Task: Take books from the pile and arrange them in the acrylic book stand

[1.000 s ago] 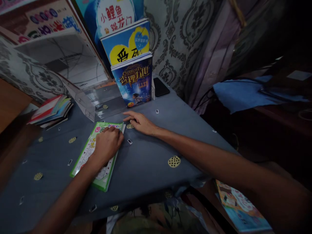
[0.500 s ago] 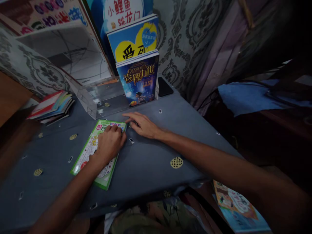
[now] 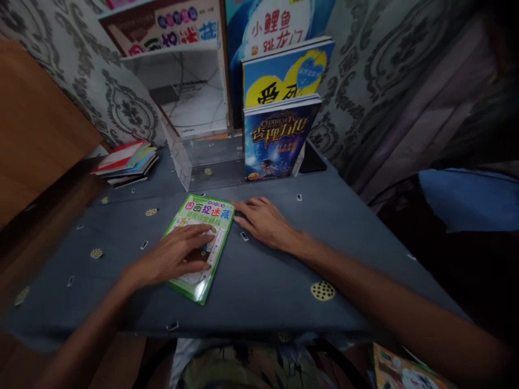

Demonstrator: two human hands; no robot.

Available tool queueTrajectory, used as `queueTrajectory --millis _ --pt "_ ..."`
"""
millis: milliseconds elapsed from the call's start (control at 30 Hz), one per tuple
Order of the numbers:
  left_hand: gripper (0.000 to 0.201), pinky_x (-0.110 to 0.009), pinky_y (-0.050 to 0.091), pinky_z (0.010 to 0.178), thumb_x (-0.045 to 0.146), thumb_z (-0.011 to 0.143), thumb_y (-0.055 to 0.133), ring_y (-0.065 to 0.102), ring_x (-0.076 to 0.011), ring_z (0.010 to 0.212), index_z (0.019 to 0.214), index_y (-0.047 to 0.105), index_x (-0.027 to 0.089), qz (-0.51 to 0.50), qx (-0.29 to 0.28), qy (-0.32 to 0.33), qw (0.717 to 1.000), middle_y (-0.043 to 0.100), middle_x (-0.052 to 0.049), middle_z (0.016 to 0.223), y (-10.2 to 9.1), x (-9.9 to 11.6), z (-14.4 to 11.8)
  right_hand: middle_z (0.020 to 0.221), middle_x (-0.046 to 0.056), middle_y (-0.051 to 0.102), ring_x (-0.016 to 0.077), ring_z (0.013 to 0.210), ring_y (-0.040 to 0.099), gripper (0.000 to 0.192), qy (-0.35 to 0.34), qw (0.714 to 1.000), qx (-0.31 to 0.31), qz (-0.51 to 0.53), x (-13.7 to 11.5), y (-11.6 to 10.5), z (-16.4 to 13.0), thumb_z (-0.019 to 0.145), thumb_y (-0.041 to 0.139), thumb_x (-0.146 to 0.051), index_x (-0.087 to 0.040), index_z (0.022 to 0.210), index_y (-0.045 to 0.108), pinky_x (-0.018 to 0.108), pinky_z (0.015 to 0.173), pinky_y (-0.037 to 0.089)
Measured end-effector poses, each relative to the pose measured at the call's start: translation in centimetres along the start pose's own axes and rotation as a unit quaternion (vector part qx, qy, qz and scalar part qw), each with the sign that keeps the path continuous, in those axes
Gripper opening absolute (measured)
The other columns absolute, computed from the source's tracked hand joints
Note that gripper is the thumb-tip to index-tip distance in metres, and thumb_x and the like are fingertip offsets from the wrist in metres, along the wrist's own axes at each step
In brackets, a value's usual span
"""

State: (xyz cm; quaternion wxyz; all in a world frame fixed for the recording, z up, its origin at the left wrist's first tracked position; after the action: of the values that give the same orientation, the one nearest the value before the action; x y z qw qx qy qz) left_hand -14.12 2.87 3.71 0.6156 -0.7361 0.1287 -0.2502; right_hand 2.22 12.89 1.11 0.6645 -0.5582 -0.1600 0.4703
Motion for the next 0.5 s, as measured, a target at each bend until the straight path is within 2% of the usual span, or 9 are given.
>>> queueTrajectory --millis 100,200,300,500 --pt "0.078 -0.050 0.036 0.119 0.060 0.089 0.065 0.033 -0.0325 0.150 0.156 0.035 0.035 -0.043 -0.019 0.014 0.999 0.033 -0.008 0.165 1.3 -0.4 -3.4 0.118 0.014 0.072 0.0302 0.115 0.060 0.036 -0.011 1.000 -0.012 -0.016 -0.4 0.8 0.7 0.103 0.048 -0.035 -0.018 0.133 0.058 0.046 0.100 0.042" --pt "0.086 -0.054 0.029 0.122 0.061 0.088 0.065 0.020 -0.0338 0.155 0.160 0.023 0.038 -0.038 -0.024 0.002 0.999 0.020 -0.006 0.169 2.8 -0.4 -4.8 0.121 0.015 0.072 0.0307 0.119 0.059 0.035 -0.008 0.999 -0.021 -0.030 -0.5 1.3 1.6 0.103 0.047 -0.037 -0.016 0.127 0.062 0.047 0.102 0.041" --pt "0.080 -0.055 0.024 0.124 0.057 0.096 0.056 0.014 -0.0321 0.156 0.161 0.015 0.037 -0.028 -0.013 -0.007 0.999 0.015 -0.006 0.170 3.5 -0.1 -4.7 0.122 0.015 0.072 0.0309 0.119 0.059 0.034 -0.010 0.999 -0.022 -0.034 -0.5 1.4 2.5 0.104 0.045 -0.036 -0.016 0.124 0.064 0.047 0.102 0.041" --pt "0.072 -0.055 0.018 0.126 0.053 0.101 0.047 0.013 -0.0283 0.157 0.161 0.011 0.036 -0.022 0.010 0.006 1.000 0.016 -0.005 0.170 3.2 -0.3 -3.1 0.129 0.014 0.070 0.0307 0.123 0.057 0.034 0.003 0.999 -0.017 -0.027 1.0 1.8 4.0 0.104 0.047 -0.035 -0.017 0.127 0.063 0.048 0.102 0.042"
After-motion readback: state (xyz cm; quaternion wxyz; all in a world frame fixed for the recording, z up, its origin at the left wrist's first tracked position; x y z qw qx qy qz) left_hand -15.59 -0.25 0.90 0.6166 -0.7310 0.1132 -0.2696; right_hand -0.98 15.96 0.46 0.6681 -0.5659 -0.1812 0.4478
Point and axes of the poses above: each hand's wrist, its own z-axis towards the middle knuckle, its own y-axis out of the palm, x = y × z, the point moved 7 cm from there along z, towards the middle knuckle
